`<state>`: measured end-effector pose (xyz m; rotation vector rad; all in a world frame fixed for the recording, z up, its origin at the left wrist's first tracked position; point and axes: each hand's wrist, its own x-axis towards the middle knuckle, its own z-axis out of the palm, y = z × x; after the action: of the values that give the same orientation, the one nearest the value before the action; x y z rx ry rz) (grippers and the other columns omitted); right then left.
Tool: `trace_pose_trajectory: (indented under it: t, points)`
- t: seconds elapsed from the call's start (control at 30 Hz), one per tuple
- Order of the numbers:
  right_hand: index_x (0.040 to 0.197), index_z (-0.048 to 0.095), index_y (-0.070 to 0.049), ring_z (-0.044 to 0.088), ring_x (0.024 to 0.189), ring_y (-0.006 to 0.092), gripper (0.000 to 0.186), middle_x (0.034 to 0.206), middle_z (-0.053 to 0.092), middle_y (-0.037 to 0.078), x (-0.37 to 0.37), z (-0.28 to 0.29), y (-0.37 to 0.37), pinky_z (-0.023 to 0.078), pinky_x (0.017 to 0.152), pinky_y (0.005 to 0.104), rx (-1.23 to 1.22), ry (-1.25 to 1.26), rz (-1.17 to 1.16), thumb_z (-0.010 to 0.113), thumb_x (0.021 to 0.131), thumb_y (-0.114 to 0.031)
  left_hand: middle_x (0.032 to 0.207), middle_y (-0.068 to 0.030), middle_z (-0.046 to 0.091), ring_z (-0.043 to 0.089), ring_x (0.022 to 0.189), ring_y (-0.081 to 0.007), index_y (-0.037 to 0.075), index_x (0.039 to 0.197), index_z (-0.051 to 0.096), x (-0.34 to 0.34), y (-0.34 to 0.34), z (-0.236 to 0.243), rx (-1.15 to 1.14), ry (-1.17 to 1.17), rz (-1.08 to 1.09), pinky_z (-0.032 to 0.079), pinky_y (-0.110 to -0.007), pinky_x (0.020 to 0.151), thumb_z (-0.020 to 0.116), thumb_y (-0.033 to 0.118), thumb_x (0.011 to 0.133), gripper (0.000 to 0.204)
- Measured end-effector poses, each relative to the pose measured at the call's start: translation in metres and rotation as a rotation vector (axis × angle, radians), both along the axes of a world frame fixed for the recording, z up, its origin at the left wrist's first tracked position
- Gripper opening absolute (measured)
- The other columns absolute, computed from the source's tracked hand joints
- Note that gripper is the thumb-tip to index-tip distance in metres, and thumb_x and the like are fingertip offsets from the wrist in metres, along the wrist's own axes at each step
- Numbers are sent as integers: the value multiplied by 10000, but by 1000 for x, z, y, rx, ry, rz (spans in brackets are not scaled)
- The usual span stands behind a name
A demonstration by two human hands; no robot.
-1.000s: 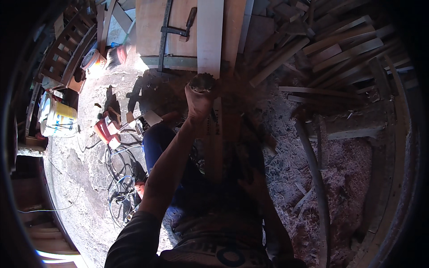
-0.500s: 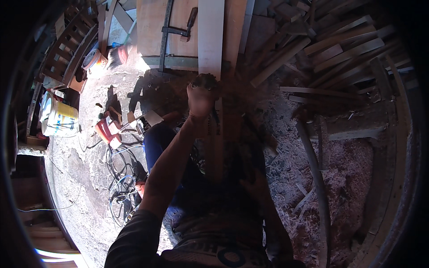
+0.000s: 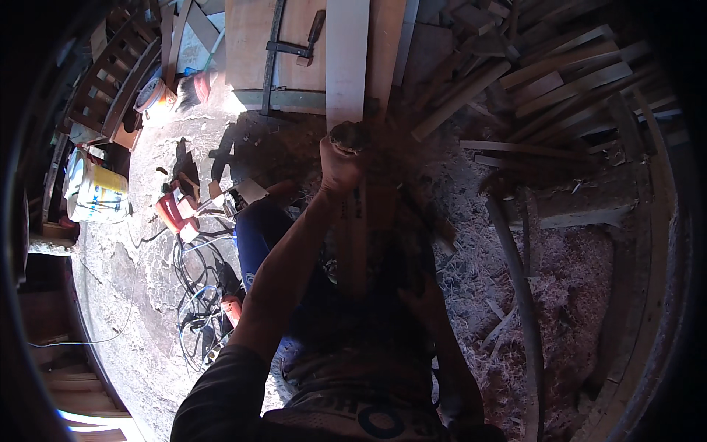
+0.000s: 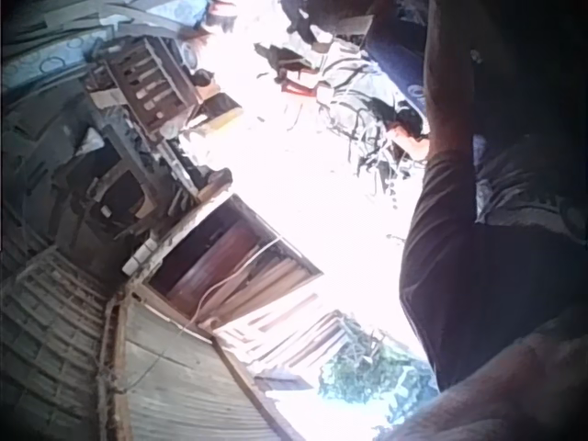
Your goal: The person uses a chisel and a hammer to carve or shape a piece of wood held between their legs. They repeatedly strike the chisel with the hammer to remove small shavings from the wood surface.
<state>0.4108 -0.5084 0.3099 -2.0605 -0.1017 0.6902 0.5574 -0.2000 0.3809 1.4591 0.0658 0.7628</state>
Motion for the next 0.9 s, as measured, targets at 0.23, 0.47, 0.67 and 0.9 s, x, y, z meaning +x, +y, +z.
trace_pose_trajectory:
  t: [0.23,0.47,0.67,0.9]
  points:
    - [1301,532,18,640,1066,315,698,1172,643,200,1,-5,-2,517,895,401,1,42,-3,821,761,-317,785,8,661,586,685,-71,29,809,659,-4,4,-1,-78,11,-76,456,-249,569,701,11,750,75]
    - [1303,516,47,615,1097,318,750,1178,630,198,4,-21,-6,493,953,410,-64,30,13,839,745,-337,739,21,643,568,649,-58,36,776,654,0,0,-4,-26,-45,-23,439,-249,547,713,32,780,59]
    - [1225,555,-30,634,734,129,505,871,626,26,7,7,3,544,646,291,307,228,-121,789,801,-174,708,31,641,575,657,-56,27,758,660,-5,11,-1,-122,52,-46,448,-250,566,712,39,788,61]
    - [1390,404,5,597,596,108,664,917,601,42,34,77,37,492,501,265,371,320,-171,737,822,-74,646,41,605,539,593,-43,37,708,644,1,2,0,-77,11,12,403,-243,509,715,55,790,110]
